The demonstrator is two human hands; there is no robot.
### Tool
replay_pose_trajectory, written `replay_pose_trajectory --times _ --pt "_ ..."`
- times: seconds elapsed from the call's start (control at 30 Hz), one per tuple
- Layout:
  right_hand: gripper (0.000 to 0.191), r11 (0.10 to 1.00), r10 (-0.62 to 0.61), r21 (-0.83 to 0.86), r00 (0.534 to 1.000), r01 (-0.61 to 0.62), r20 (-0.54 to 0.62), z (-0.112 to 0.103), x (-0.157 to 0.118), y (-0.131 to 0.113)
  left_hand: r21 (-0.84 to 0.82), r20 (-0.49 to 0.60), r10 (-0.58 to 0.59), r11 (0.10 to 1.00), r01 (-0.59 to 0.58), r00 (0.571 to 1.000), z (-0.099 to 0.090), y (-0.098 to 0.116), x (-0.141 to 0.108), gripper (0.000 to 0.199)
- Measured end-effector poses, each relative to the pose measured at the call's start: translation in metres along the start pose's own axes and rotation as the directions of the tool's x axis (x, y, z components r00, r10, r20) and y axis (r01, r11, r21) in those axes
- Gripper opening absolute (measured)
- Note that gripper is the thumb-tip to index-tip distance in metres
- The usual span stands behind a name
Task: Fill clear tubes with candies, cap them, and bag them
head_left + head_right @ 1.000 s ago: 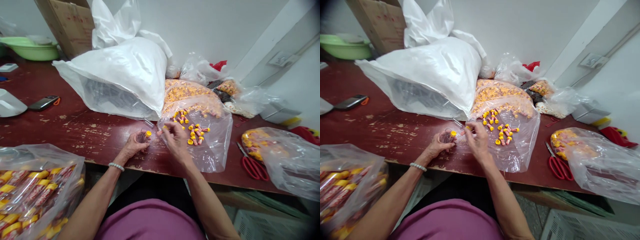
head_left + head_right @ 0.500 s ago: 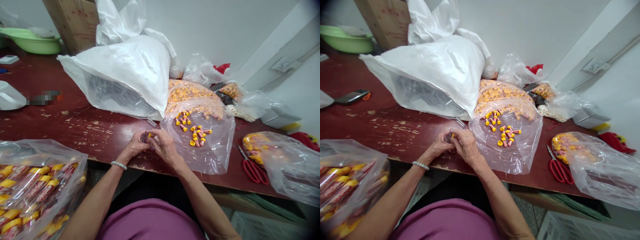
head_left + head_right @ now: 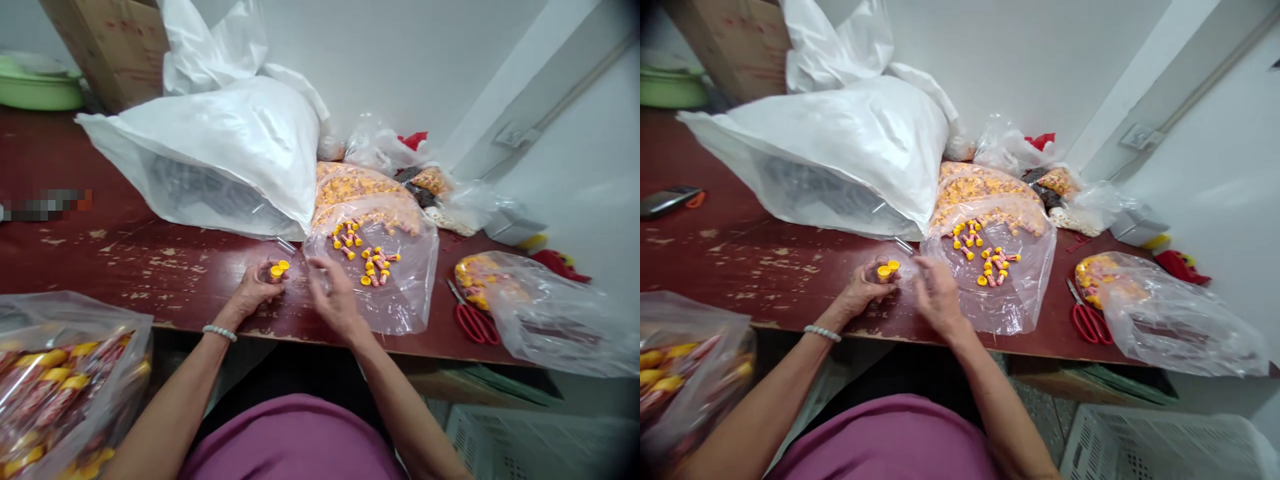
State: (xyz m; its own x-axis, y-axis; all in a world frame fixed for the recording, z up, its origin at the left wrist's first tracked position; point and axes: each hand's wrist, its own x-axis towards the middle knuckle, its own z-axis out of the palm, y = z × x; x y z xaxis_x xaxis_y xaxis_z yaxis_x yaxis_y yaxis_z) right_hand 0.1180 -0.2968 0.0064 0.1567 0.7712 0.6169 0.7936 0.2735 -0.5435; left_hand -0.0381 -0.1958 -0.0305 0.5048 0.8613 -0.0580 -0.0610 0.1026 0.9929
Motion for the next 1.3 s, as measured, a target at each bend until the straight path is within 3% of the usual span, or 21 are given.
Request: replay_pose_trajectory --times 0.1,0.23,0.3,0.43,0.53,0.6,0.67,0.77,0.87,0.97,1.07,1.2,1.3 --pt "0.027 0.944 0.146 -0.273 0.976 -0.186 -0.161 -0.032 -0.004 0.051 -0.092 0.027 -0.022 0.995 0.024 0.999 0.001 0.000 -0.001 0.060" --pt "0.030 0.736 0.285 -0.620 0.955 -0.274 -0.084 -0.058 -0.017 0.110 -0.192 0.093 -0.008 0.981 0.026 0.996 -0.003 -0.004 0.001 0.052" --pt "0.033 0.699 0.330 -0.667 0.944 -0.258 -0.019 -0.062 -0.025 0.123 -0.222 0.123 0.013 0.975 0.014 0.992 -0.005 -0.005 0.002 0.047" --pt "0.029 0.751 0.348 -0.611 0.936 -0.251 0.042 -0.061 -0.032 0.130 -0.244 0.172 0.032 0.970 0.012 0.985 -0.007 -0.002 0.003 0.042" --pt "0.021 0.820 0.369 -0.423 0.921 -0.385 -0.124 -0.058 -0.025 0.121 -0.242 0.197 0.035 0.970 0.014 0.980 -0.006 -0.003 0.003 0.041" --pt "0.018 0.871 0.423 -0.158 0.873 -0.465 -0.242 -0.052 -0.015 0.103 -0.235 0.181 0.032 0.972 0.012 0.983 -0.006 -0.005 0.003 0.046" --pt "0.023 0.883 0.470 0.150 0.849 -0.446 -0.243 -0.040 -0.002 0.073 -0.197 0.163 0.011 0.980 0.022 0.987 -0.004 -0.007 0.002 0.053" --pt "0.022 0.869 0.377 0.396 0.915 -0.296 -0.143 -0.010 0.018 0.023 -0.101 0.162 -0.023 0.994 0.040 0.986 -0.001 -0.005 0.000 0.058" --pt "0.016 0.909 0.259 0.363 0.960 -0.206 -0.104 0.021 0.029 -0.010 0.023 0.199 0.003 1.000 -0.008 0.980 0.001 0.001 -0.002 0.046" --pt "0.012 0.952 0.128 0.285 0.990 -0.109 -0.051 0.036 0.028 -0.017 0.117 0.231 0.040 0.991 -0.069 0.972 0.001 0.005 -0.002 0.033" --pt "0.013 0.964 0.038 0.264 0.999 -0.040 0.011 0.032 0.025 -0.011 0.153 0.220 0.047 0.985 -0.082 0.974 0.000 0.006 -0.001 0.031" --pt "0.017 0.972 0.064 0.229 0.997 -0.053 -0.038 0.022 0.026 -0.008 0.164 0.239 0.009 0.985 -0.050 0.971 0.001 0.006 0.000 0.030" --pt "0.022 0.995 -0.021 0.095 0.997 0.014 0.074 0.024 0.026 -0.016 0.124 0.239 0.042 0.990 -0.073 0.970 -0.001 0.005 0.001 0.033"
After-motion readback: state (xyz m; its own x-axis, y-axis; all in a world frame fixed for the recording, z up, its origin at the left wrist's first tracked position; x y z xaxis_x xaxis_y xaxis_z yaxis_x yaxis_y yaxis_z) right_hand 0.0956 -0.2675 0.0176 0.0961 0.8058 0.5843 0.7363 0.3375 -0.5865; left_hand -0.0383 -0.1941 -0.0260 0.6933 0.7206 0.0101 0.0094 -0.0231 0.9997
